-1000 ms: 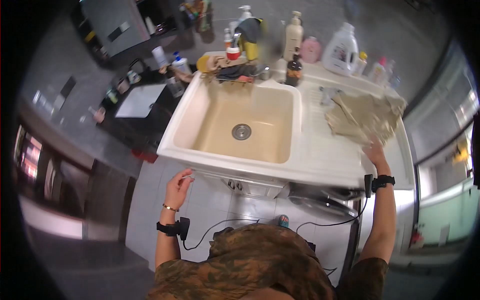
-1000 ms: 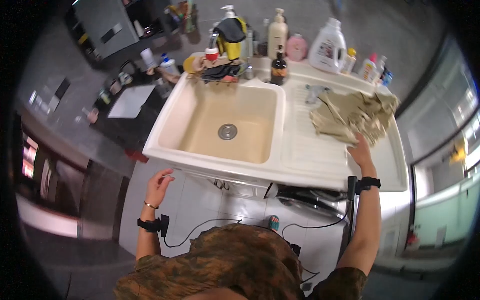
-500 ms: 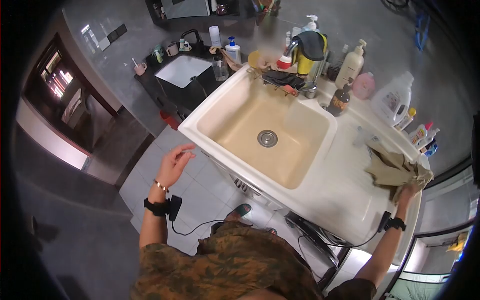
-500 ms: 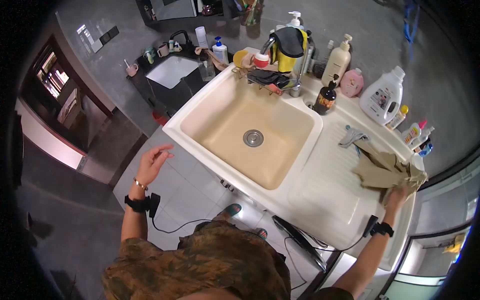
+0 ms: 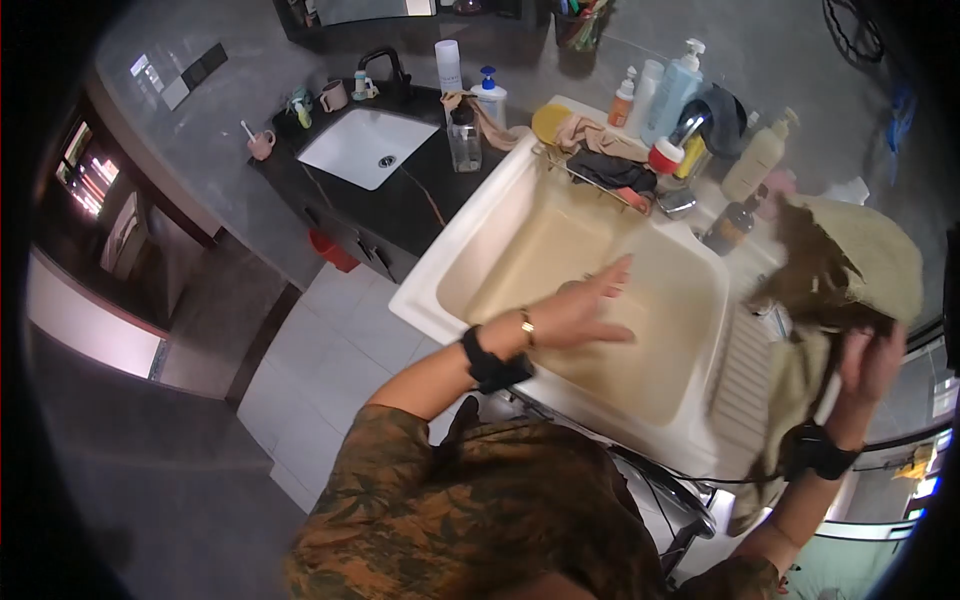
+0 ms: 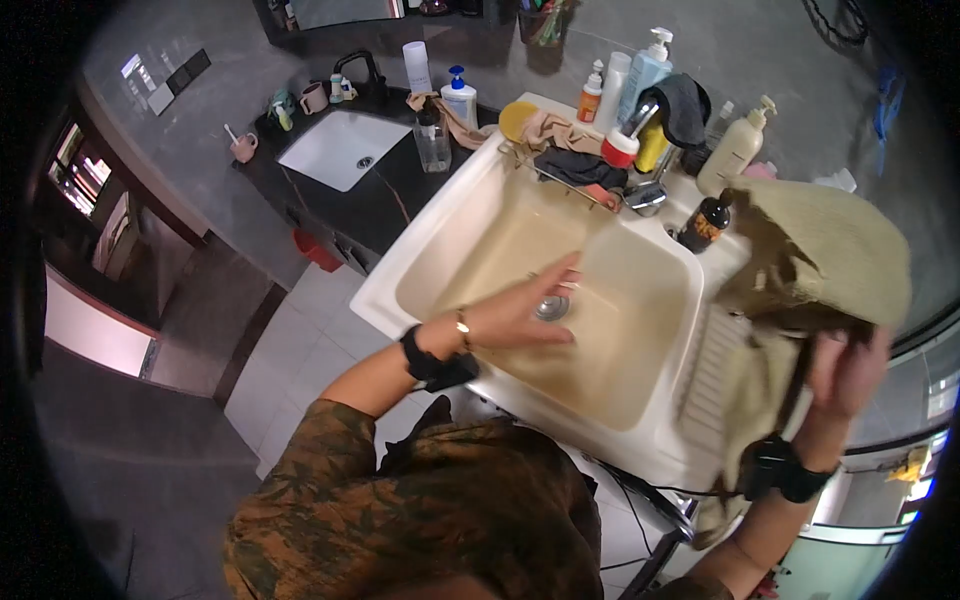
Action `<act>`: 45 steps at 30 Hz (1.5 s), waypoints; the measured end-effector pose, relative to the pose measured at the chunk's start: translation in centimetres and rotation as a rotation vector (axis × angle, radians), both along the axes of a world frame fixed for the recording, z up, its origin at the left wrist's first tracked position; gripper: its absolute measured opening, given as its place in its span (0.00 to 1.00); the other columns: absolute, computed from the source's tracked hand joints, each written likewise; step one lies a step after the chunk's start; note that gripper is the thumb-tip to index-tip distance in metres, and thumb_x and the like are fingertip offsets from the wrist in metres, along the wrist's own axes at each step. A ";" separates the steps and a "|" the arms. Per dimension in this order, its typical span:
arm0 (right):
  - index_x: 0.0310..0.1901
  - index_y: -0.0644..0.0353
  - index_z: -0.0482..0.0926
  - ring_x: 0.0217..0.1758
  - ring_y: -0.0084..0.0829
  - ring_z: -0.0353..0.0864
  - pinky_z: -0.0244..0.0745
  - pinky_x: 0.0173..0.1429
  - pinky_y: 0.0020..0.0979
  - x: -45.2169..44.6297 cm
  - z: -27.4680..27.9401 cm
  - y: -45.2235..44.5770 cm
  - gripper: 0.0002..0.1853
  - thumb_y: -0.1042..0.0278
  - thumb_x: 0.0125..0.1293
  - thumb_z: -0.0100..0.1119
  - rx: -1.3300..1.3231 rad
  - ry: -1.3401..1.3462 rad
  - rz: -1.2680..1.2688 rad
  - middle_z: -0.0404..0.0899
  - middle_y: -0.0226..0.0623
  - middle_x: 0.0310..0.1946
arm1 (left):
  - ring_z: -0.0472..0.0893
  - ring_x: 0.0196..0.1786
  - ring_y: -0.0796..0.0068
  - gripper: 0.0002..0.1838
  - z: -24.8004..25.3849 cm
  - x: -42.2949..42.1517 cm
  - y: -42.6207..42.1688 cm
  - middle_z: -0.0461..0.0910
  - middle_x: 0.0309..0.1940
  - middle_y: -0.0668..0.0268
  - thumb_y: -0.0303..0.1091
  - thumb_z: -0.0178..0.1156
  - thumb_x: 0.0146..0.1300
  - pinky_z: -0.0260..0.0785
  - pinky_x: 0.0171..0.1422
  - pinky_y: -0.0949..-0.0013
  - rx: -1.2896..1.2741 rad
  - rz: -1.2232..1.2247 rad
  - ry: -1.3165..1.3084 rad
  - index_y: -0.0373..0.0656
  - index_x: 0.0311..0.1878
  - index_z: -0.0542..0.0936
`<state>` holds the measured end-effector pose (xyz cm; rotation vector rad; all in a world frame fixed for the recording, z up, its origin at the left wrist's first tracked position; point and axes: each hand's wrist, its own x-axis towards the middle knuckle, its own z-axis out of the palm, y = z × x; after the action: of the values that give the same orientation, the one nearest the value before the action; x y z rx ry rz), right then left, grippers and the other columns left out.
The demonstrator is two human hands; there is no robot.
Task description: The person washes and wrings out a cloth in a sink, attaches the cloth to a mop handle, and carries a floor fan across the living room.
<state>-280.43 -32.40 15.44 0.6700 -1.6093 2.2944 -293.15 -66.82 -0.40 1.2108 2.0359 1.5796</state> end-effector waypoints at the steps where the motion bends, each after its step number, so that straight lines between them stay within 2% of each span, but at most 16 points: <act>1: 0.55 0.62 0.64 0.55 0.36 0.67 0.60 0.59 0.37 -2.1 -2.5 -1.7 0.19 0.62 0.66 0.34 -0.130 -0.089 -0.036 0.66 0.41 0.54 | 0.64 0.58 0.65 0.45 -0.2 0.0 0.9 0.61 0.57 0.49 0.40 0.63 0.49 0.57 0.60 0.66 0.041 -0.009 0.015 0.37 0.64 0.46; 5: 0.55 0.62 0.62 0.55 0.35 0.67 0.63 0.58 0.37 -8.8 -10.7 -12.3 0.20 0.63 0.65 0.37 -0.343 -0.417 0.143 0.66 0.39 0.54 | 0.62 0.60 0.65 0.38 -2.6 -2.3 2.6 0.58 0.59 0.53 0.40 0.57 0.55 0.55 0.61 0.67 -0.007 -0.184 -0.144 0.39 0.64 0.49; 6: 0.48 0.64 0.66 0.33 0.30 0.78 0.78 0.33 0.29 -9.4 -10.4 -16.3 0.15 0.65 0.64 0.41 -0.275 -0.577 -0.059 0.75 0.39 0.40 | 0.60 0.61 0.64 0.36 -5.5 -4.1 3.0 0.56 0.60 0.55 0.41 0.54 0.57 0.53 0.63 0.68 0.151 -0.298 -0.221 0.40 0.63 0.50; 8: 0.47 0.64 0.67 0.33 0.28 0.78 0.78 0.35 0.28 -11.4 -11.6 -17.9 0.13 0.70 0.61 0.46 0.161 -0.752 -0.004 0.75 0.37 0.37 | 0.62 0.59 0.65 0.29 -5.7 -5.5 2.5 0.59 0.59 0.59 0.40 0.51 0.59 0.56 0.60 0.67 0.376 -0.309 -0.571 0.40 0.61 0.55; 11: 0.46 0.62 0.68 0.33 0.24 0.77 0.76 0.35 0.25 -15.6 -12.1 -17.2 0.14 0.74 0.57 0.51 0.290 -0.753 0.017 0.74 0.32 0.33 | 0.68 0.54 0.67 0.22 -4.9 -7.1 -0.2 0.65 0.54 0.60 0.36 0.50 0.59 0.62 0.54 0.66 0.502 -0.110 -0.946 0.40 0.55 0.62; 13: 0.46 0.61 0.69 0.33 0.22 0.76 0.72 0.35 0.22 -18.9 -12.7 -16.3 0.13 0.75 0.57 0.50 0.378 -0.717 -0.164 0.73 0.30 0.32 | 0.69 0.52 0.66 0.18 -5.0 -8.1 -1.7 0.67 0.51 0.60 0.35 0.50 0.58 0.64 0.53 0.66 0.417 -0.037 -0.839 0.41 0.52 0.66; 18: 0.50 0.64 0.67 0.35 0.19 0.74 0.68 0.40 0.20 -28.8 -16.6 -17.6 0.18 0.73 0.55 0.50 0.736 -0.469 -0.256 0.73 0.32 0.39 | 0.73 0.49 0.64 0.12 -7.3 -9.8 -1.7 0.73 0.45 0.59 0.33 0.50 0.56 0.67 0.49 0.64 -0.924 0.017 0.207 0.44 0.43 0.74; 20: 0.58 0.63 0.57 0.50 0.36 0.70 0.66 0.51 0.30 -33.8 -18.9 -19.1 0.29 0.77 0.52 0.48 0.938 -0.186 -0.367 0.63 0.49 0.53 | 0.74 0.47 0.63 0.10 -8.6 -9.3 -1.1 0.75 0.42 0.59 0.32 0.50 0.55 0.68 0.48 0.64 -1.108 -0.106 0.225 0.44 0.39 0.77; 23: 0.63 0.58 0.46 0.63 0.50 0.53 0.59 0.60 0.36 -39.2 -19.7 -22.0 0.38 0.82 0.47 0.44 1.155 0.087 -0.627 0.41 0.60 0.62 | 0.76 0.46 0.63 0.10 -8.9 -9.4 -0.8 0.77 0.40 0.61 0.32 0.51 0.54 0.69 0.46 0.63 -1.135 -0.147 0.169 0.46 0.36 0.80; 26: 0.64 0.56 0.45 0.60 0.50 0.57 0.59 0.59 0.35 -42.6 -20.4 -22.8 0.39 0.83 0.47 0.45 1.268 -0.019 -0.632 0.35 0.59 0.63 | 0.76 0.47 0.65 0.09 -14.8 -9.4 0.7 0.78 0.41 0.65 0.33 0.55 0.51 0.69 0.46 0.63 -1.042 0.093 0.099 0.47 0.36 0.80; 30: 0.50 0.60 0.67 0.49 0.48 0.68 0.65 0.52 0.34 -47.1 -23.5 -20.9 0.21 0.81 0.50 0.47 1.202 0.017 -0.823 0.67 0.52 0.48 | 0.76 0.47 0.64 0.11 -10.7 -9.5 0.2 0.78 0.42 0.68 0.38 0.51 0.55 0.66 0.42 0.50 -1.130 -0.036 0.110 0.52 0.38 0.80; 33: 0.40 0.63 0.71 0.43 0.46 0.70 0.66 0.47 0.35 -44.4 -16.6 -26.9 0.12 0.80 0.51 0.46 0.923 0.258 -0.896 0.71 0.47 0.34 | 0.76 0.45 0.67 0.10 -11.6 -9.2 0.9 0.78 0.40 0.69 0.36 0.52 0.54 0.66 0.39 0.54 -1.076 0.008 0.041 0.52 0.37 0.81; 35: 0.46 0.61 0.68 0.40 0.45 0.72 0.66 0.45 0.35 -45.2 -15.4 -31.1 0.17 0.77 0.52 0.48 0.741 0.262 -0.542 0.71 0.47 0.34 | 0.77 0.45 0.66 0.10 -11.5 -9.0 0.9 0.79 0.40 0.68 0.36 0.52 0.53 0.66 0.38 0.54 -1.070 -0.037 0.071 0.52 0.37 0.81; 40: 0.60 0.54 0.59 0.40 0.42 0.76 0.70 0.43 0.35 -48.9 -14.6 -37.4 0.32 0.72 0.48 0.50 1.089 -0.492 -0.087 0.72 0.52 0.43 | 0.77 0.41 0.63 0.10 -12.5 -8.5 0.9 0.79 0.36 0.65 0.37 0.54 0.51 0.65 0.38 0.45 -1.058 -0.047 0.249 0.50 0.35 0.81; 43: 0.48 0.60 0.69 0.16 0.27 0.73 0.68 0.21 0.28 -52.5 -19.4 -37.4 0.20 0.74 0.49 0.49 0.926 -0.475 -0.216 0.72 0.39 0.17 | 0.77 0.41 0.63 0.10 -10.7 -9.1 -0.1 0.79 0.36 0.64 0.37 0.54 0.51 0.66 0.38 0.45 -1.051 -0.006 0.218 0.49 0.35 0.81; 45: 0.44 0.61 0.71 0.17 0.28 0.74 0.68 0.22 0.27 -54.1 -22.1 -36.3 0.16 0.73 0.51 0.48 0.952 -0.353 -0.400 0.73 0.40 0.18 | 0.77 0.42 0.63 0.10 -13.5 -8.8 1.0 0.79 0.35 0.63 0.38 0.54 0.52 0.67 0.37 0.46 -1.023 0.001 0.225 0.48 0.34 0.81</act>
<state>-334.51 -68.66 -6.63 0.0545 -2.7070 1.3240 -301.90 -65.83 -13.90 0.9536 2.4329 0.2294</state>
